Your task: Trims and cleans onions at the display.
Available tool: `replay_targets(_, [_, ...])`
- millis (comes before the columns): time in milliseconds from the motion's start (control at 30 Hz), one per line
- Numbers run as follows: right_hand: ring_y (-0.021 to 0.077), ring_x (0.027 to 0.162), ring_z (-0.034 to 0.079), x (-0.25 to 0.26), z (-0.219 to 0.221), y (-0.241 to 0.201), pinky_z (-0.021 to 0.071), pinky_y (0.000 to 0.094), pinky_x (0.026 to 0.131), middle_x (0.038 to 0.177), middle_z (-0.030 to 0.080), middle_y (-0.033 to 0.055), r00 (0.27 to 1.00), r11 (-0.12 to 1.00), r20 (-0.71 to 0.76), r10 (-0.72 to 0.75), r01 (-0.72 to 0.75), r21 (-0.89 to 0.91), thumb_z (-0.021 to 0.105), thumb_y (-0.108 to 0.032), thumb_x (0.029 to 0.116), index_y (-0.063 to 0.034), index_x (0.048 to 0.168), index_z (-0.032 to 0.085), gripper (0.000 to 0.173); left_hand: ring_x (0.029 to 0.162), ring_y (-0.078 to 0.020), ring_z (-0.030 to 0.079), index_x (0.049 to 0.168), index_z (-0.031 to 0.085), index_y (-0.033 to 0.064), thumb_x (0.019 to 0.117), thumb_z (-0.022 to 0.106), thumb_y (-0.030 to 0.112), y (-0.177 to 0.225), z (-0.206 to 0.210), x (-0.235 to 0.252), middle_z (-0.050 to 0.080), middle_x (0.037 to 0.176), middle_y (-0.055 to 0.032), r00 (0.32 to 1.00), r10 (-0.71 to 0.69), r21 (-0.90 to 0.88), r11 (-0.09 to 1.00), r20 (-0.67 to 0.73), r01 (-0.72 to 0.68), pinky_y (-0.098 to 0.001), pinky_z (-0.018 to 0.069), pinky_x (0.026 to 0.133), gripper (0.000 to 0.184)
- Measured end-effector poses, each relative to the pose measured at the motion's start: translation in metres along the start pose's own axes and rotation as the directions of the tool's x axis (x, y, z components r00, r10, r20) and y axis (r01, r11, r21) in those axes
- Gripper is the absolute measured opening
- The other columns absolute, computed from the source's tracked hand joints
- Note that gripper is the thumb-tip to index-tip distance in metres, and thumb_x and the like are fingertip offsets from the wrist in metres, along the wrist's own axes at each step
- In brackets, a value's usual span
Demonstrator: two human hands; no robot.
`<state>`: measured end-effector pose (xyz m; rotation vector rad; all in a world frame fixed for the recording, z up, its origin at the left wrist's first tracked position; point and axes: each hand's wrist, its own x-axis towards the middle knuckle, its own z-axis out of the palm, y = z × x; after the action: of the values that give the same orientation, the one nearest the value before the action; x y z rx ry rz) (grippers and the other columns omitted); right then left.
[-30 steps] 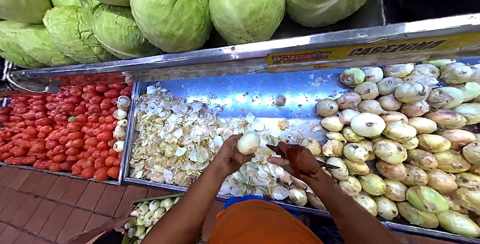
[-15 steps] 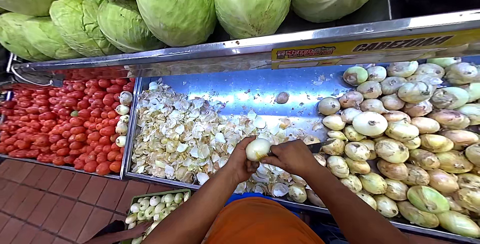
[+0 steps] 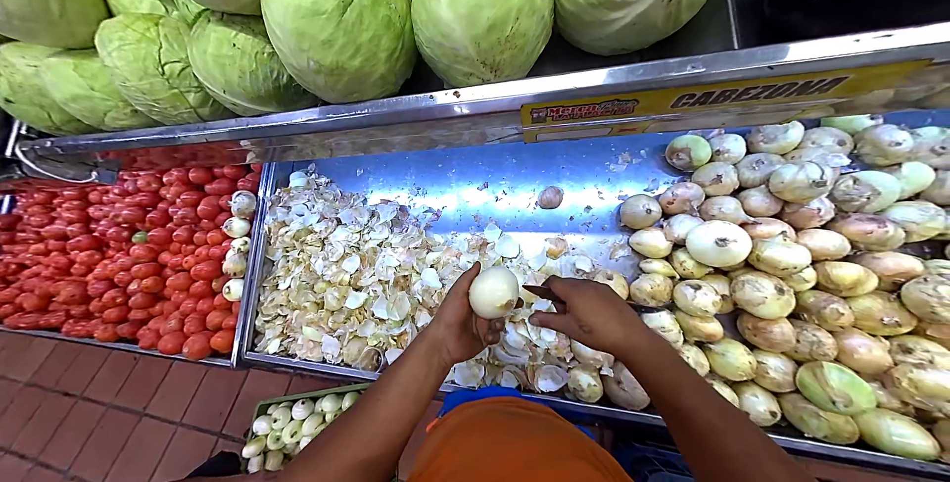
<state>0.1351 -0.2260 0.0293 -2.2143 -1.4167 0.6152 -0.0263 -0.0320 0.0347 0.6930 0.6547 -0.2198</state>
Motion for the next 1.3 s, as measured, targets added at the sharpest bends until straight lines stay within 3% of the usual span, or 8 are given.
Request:
replay_targets(167, [0.0169, 0.061, 0.057, 0.003, 0.008, -0.010, 0.0493, 0.0418, 0.059, 0.067, 0.056, -0.0012, 0.989, 0.996, -0.126, -0.083, 0.077, -0.049, 0.063, -0.084, 0.0776, -0.0159, 0.087, 0.064, 0.069, 0.063, -0.0129, 0.060, 0.120, 0.064, 0.0103, 0.0895, 0.019, 0.089, -0.010, 0.016, -0.004, 0.068, 0.093, -0.0128, 0.999, -0.018, 0.093, 0.996, 0.049, 0.013, -0.0230, 0.0459, 0.051, 0.096])
replay_targets(267, [0.0184, 0.061, 0.060, 0.002, 0.011, -0.009, 0.0499, 0.0437, 0.058, 0.064, 0.057, -0.0002, 0.982, 0.995, -0.175, -0.070, 0.057, -0.078, 0.060, -0.087, 0.0763, -0.0146, 0.084, 0.063, 0.073, 0.060, -0.0113, 0.058, 0.116, 0.064, 0.0128, 0.0934, 0.024, 0.084, -0.016, 0.026, -0.009, 0.066, 0.085, -0.0090, 1.000, -0.009, 0.113, 0.994, 0.028, 0.005, -0.0217, 0.0451, 0.050, 0.084])
replay_targets(533, [0.0217, 0.053, 0.060, -0.009, 0.041, 0.000, 0.0481, 0.0436, 0.050, 0.055, 0.052, 0.0031, 0.948, 0.980, -0.288, -0.138, 0.089, -0.177, 0.040, -0.090, 0.0837, -0.0117, 0.073, 0.058, 0.081, 0.048, -0.0123, 0.052, 0.111, 0.062, 0.0131, 0.0951, 0.040, 0.077, -0.027, 0.046, -0.015, 0.062, 0.075, -0.0099, 0.957, -0.068, 0.118, 0.988, -0.281, 0.104, -0.0220, 0.0402, 0.041, 0.069])
replay_targets(733, [0.0224, 0.052, 0.062, -0.017, 0.063, 0.007, 0.0482, 0.0426, 0.047, 0.055, 0.053, 0.0043, 0.920, 0.978, -0.355, -0.165, 0.106, -0.179, 0.031, -0.086, 0.0904, -0.0107, 0.072, 0.058, 0.082, 0.048, -0.0110, 0.051, 0.114, 0.062, 0.0114, 0.0944, 0.036, 0.079, -0.034, 0.047, -0.014, 0.067, 0.087, -0.0133, 0.947, -0.132, 0.144, 0.973, -0.292, 0.180, -0.0206, 0.0377, 0.040, 0.075])
replay_targets(933, [0.0211, 0.050, 0.060, -0.023, 0.072, 0.011, 0.0479, 0.0421, 0.046, 0.054, 0.052, 0.0030, 0.902, 0.981, -0.389, -0.185, 0.144, -0.131, 0.024, -0.084, 0.0933, -0.0114, 0.073, 0.057, 0.083, 0.047, -0.0096, 0.051, 0.113, 0.061, 0.0124, 0.0947, 0.033, 0.079, -0.039, 0.049, -0.014, 0.067, 0.088, -0.0123, 0.946, -0.196, 0.120, 0.965, -0.259, 0.233, -0.0193, 0.0369, 0.039, 0.074])
replay_targets(1100, [0.0204, 0.047, 0.059, -0.026, 0.081, 0.005, 0.0468, 0.0402, 0.042, 0.053, 0.050, 0.0021, 0.844, 0.975, -0.495, -0.206, 0.137, -0.173, 0.023, -0.072, 0.1024, -0.0117, 0.071, 0.057, 0.075, 0.045, -0.0079, 0.047, 0.108, 0.062, 0.0120, 0.0945, 0.023, 0.082, -0.044, 0.049, -0.016, 0.067, 0.084, -0.0109, 0.960, -0.191, 0.106, 0.971, -0.204, 0.216, -0.0191, 0.0359, 0.038, 0.081])
replay_targets(1233, [0.0216, 0.058, 0.062, -0.026, 0.065, -0.003, 0.0502, 0.0453, 0.054, 0.059, 0.055, 0.0027, 0.938, 0.992, -0.345, -0.033, 0.073, 0.106, 0.022, -0.075, 0.1011, -0.0128, 0.078, 0.060, 0.076, 0.046, -0.0097, 0.049, 0.114, 0.061, 0.0111, 0.0951, 0.023, 0.081, -0.041, 0.050, -0.015, 0.069, 0.089, -0.0148, 0.976, -0.086, 0.059, 0.993, -0.202, 0.100, -0.0204, 0.0364, 0.039, 0.082])
replay_targets(1300, [0.0224, 0.059, 0.061, -0.026, 0.052, -0.001, 0.0516, 0.0480, 0.056, 0.062, 0.058, 0.0047, 0.914, 0.951, -0.393, 0.100, 0.029, 0.309, 0.045, -0.066, 0.1011, -0.0090, 0.086, 0.066, 0.062, 0.047, -0.0096, 0.049, 0.123, 0.057, 0.0126, 0.0948, 0.017, 0.082, -0.040, 0.047, -0.018, 0.070, 0.096, -0.0164, 0.988, -0.055, 0.036, 0.998, -0.146, 0.061, -0.0201, 0.0368, 0.040, 0.085])
